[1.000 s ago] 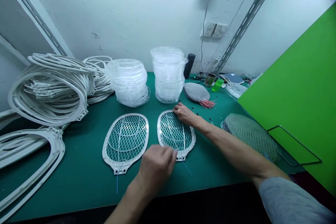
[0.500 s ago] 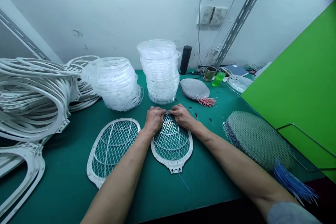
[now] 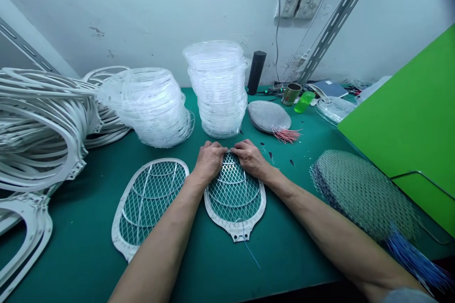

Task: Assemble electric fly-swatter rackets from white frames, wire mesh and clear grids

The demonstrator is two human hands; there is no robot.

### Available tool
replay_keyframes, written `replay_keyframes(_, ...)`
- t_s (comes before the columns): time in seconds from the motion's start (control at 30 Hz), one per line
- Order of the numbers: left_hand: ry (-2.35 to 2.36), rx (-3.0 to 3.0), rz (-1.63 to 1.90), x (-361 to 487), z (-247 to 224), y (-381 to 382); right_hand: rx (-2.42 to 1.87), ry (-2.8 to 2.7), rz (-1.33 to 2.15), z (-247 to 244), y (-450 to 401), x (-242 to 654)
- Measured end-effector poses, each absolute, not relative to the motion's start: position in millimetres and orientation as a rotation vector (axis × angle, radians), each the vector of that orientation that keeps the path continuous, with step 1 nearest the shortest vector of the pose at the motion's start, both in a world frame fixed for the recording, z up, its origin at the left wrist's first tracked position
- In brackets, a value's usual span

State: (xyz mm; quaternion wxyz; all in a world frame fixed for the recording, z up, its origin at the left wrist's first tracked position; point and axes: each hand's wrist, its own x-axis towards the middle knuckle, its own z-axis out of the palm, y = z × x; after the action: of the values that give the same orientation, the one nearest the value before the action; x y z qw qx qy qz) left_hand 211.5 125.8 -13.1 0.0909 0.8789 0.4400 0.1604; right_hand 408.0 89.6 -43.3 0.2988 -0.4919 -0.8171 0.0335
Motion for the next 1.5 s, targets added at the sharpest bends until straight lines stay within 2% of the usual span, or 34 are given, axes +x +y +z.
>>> replay_keyframes(0.13, 1.313, 2.619, 0.447, 211.7, -12.4, 126.1, -1.311, -2.125, 0.091, -42.7, 88.3, 407.4)
replay_keyframes(0.33, 1.335, 2.665, 0.394, 214.5, -9.7, 122.2, -1.312, -2.342, 0.091, -31.2, 84.1, 405.7)
replay_keyframes(0.53, 1.342, 2.656, 0.390, 217.3, -8.5, 120.2, -1.459, -2.421, 0.051, -23.2, 85.5, 401.0)
replay_keyframes(0.7, 1.273, 2.669, 0.379, 212.3, 5.3, 111.6, -1.491, -2.389, 0.085, -4.1, 73.9, 403.0)
replay_keyframes(0.8, 1.288, 2.670, 0.564, 195.5, 18.3, 75.8, -1.377, -2.240, 0.089, 10.8, 29.1, 402.0)
replay_keyframes(0.9, 1.191, 2.669, 0.777, 173.7, 22.1, 9.5, -1.240, -2.276, 0.264, 17.1, -36.6, 397.1)
replay_keyframes(1.07, 1.026, 2.711, 0.780, 157.6, -1.3, -87.4, -1.249, -2.326, 0.300, 7.8, -102.9, 389.1)
replay_keyframes(1.23, 1.065, 2.858, 0.840, 160.0, -17.7, -102.0, -1.238, -2.409, 0.268, 0.5, -100.8, 385.3)
replay_keyframes(1.5, 1.041, 2.921, 0.847, 160.3, -12.0, -104.5, -1.159, -2.431, 0.287, -1.6, -99.2, 389.2)
